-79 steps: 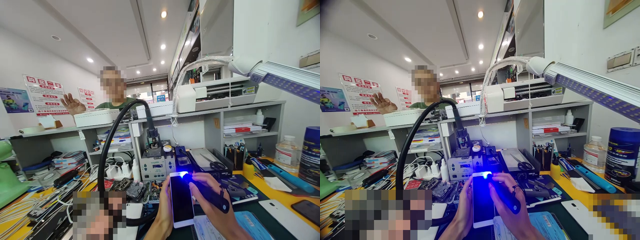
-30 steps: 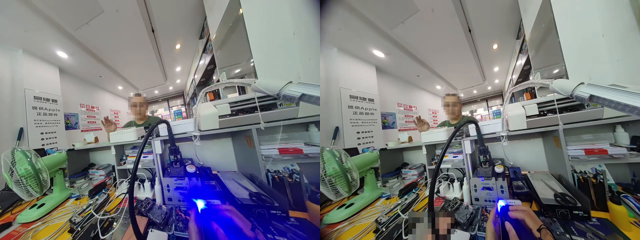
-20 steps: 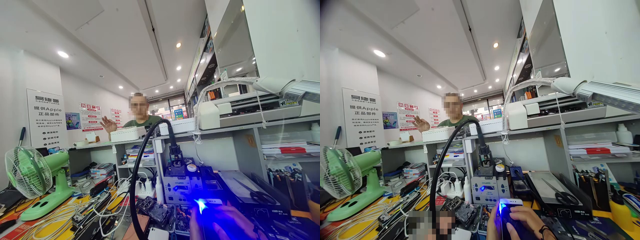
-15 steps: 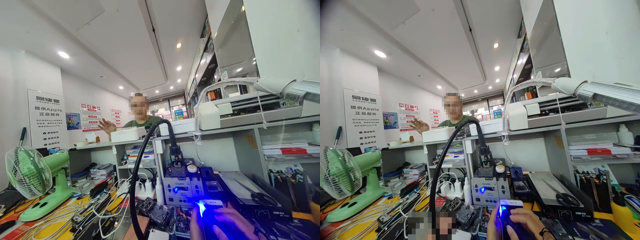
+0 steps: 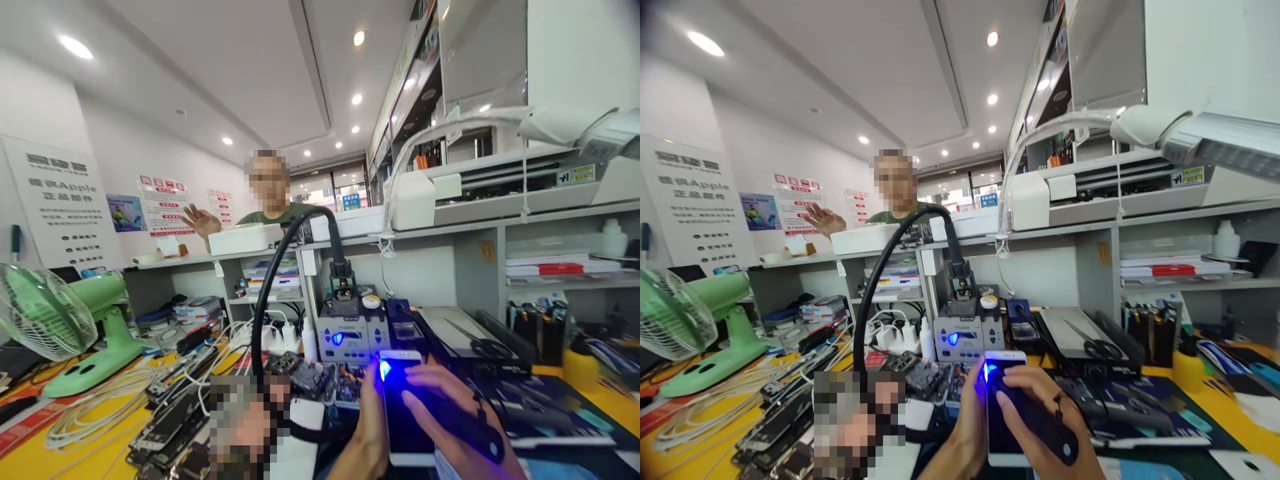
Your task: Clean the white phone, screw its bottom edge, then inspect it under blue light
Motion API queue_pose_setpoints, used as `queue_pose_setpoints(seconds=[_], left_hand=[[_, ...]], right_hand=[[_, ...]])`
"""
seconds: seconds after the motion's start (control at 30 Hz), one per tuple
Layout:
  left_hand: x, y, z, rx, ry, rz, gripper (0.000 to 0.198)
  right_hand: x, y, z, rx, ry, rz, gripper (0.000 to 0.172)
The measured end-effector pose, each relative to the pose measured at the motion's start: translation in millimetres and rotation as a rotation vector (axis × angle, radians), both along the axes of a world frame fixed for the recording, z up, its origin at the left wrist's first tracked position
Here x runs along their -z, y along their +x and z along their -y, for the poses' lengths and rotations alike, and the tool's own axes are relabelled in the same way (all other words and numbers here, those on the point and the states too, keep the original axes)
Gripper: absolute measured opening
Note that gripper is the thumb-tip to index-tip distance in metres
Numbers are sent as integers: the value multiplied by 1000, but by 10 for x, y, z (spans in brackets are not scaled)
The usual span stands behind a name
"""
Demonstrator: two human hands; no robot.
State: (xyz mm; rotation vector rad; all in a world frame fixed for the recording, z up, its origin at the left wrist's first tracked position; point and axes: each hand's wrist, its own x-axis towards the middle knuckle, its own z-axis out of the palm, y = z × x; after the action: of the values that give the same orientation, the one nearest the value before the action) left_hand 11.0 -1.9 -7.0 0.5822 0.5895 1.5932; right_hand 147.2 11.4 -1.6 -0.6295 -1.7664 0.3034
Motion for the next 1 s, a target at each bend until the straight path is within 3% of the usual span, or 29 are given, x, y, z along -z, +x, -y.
queue_pose_setpoints(seconds=[0.2,0.43,1.0], left_hand=[[-40,-7,11,61,46,22,42],[-42,-22,10,119,50,-21,50],[-10,-22,-24,89,39,-2,50]], right_hand=[[-65,-13,64,-43,-137,31,11],[-61,8,67,-56,-142,-5,13],[-48,32,99,-92,-155,49,9]])
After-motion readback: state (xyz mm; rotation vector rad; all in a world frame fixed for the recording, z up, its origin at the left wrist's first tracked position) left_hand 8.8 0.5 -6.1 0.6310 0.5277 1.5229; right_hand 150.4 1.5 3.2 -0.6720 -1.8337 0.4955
